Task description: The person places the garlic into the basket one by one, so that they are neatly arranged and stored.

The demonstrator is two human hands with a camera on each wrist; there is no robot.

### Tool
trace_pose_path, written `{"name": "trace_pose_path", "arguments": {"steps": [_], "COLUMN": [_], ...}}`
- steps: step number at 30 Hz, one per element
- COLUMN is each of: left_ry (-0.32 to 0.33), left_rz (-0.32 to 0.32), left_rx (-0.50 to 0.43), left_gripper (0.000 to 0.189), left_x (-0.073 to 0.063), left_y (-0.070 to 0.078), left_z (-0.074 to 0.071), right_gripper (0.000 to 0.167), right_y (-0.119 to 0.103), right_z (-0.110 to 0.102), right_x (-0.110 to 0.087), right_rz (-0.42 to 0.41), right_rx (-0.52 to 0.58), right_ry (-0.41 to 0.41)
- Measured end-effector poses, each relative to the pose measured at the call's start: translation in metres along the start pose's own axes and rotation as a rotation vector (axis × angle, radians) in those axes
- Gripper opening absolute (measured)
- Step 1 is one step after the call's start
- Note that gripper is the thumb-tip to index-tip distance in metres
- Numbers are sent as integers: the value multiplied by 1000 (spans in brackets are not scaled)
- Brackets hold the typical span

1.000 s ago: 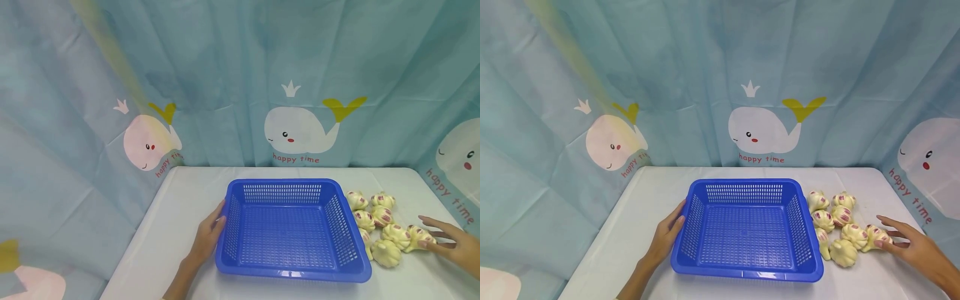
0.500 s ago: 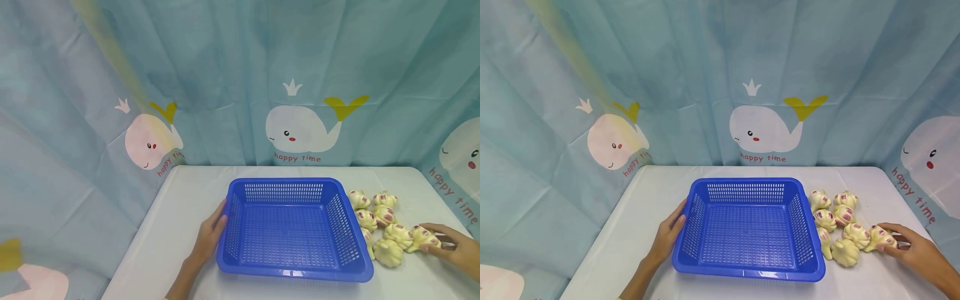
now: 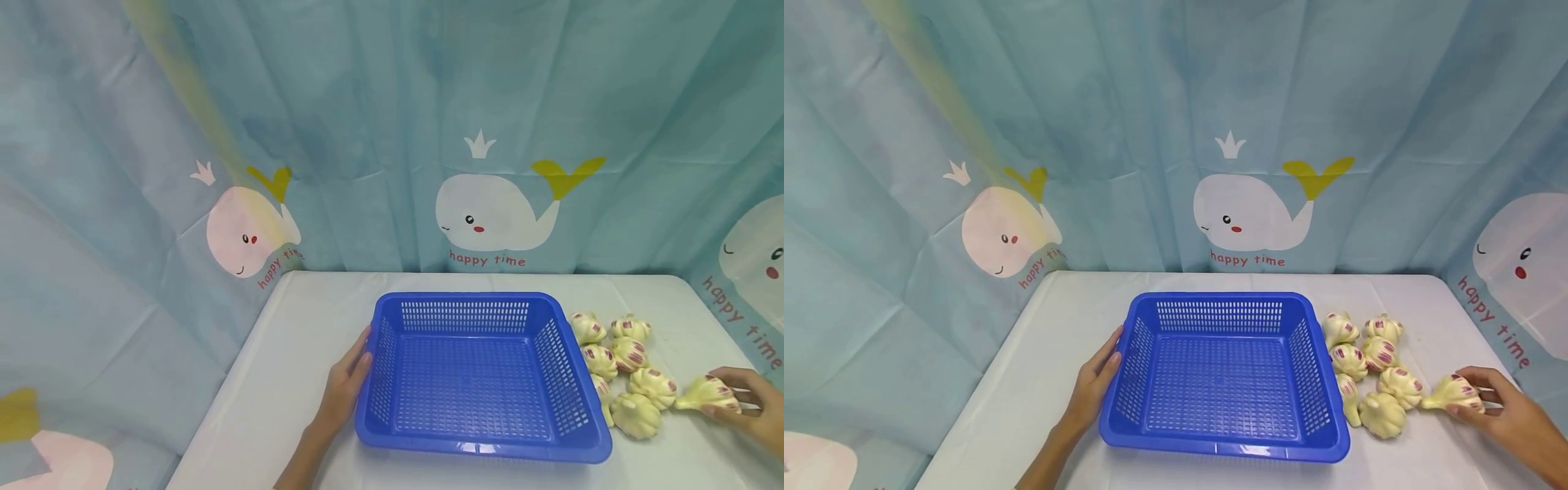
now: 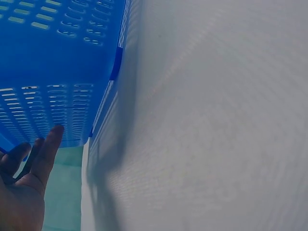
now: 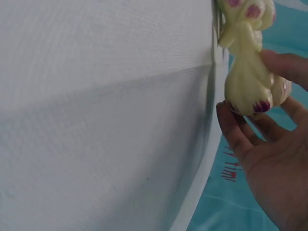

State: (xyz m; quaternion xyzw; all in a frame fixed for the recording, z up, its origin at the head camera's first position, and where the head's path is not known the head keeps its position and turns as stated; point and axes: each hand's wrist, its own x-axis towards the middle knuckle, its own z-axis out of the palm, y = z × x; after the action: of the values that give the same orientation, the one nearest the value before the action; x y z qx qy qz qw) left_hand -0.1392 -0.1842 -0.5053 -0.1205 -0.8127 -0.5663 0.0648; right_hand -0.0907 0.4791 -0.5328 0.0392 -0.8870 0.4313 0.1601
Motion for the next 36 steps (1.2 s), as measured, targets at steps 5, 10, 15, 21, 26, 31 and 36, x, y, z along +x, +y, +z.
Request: {"name": "trace_pose_path", "arguments": {"steps": [5,10,15,21,26,31,36], "left_ry": [1,4,6,5,4,7,6], "left_rz": [-5,-5,-21,-15,-12,-13,-18], "left_rx": [-11,-16,-21,-23,-30,-39,-48], "left_gripper": [53,53,53,53,52,52,52], "left_x": [-1,-1,-1,0,-1,0,-1], "left_y": [0,0,0,-1,-2,-2,-1], "left_z": [0,0,1,1,1,1,1], "right_gripper": [87,82,86,80,78,73,64], "right_y": [0,-12,-33,-55,-69,-83,-102], "right_z": [-4,-5,-3,3,9,12,16], "right_x": [-3,1,5,9,15,23,31], "right_rz": [-33,-6,85,89,14,-15,-2], "right_rx": [4,3,-53,-74,-73,-54,-51], "right_ry": [-23,21,69,103,115,80,-3]}}
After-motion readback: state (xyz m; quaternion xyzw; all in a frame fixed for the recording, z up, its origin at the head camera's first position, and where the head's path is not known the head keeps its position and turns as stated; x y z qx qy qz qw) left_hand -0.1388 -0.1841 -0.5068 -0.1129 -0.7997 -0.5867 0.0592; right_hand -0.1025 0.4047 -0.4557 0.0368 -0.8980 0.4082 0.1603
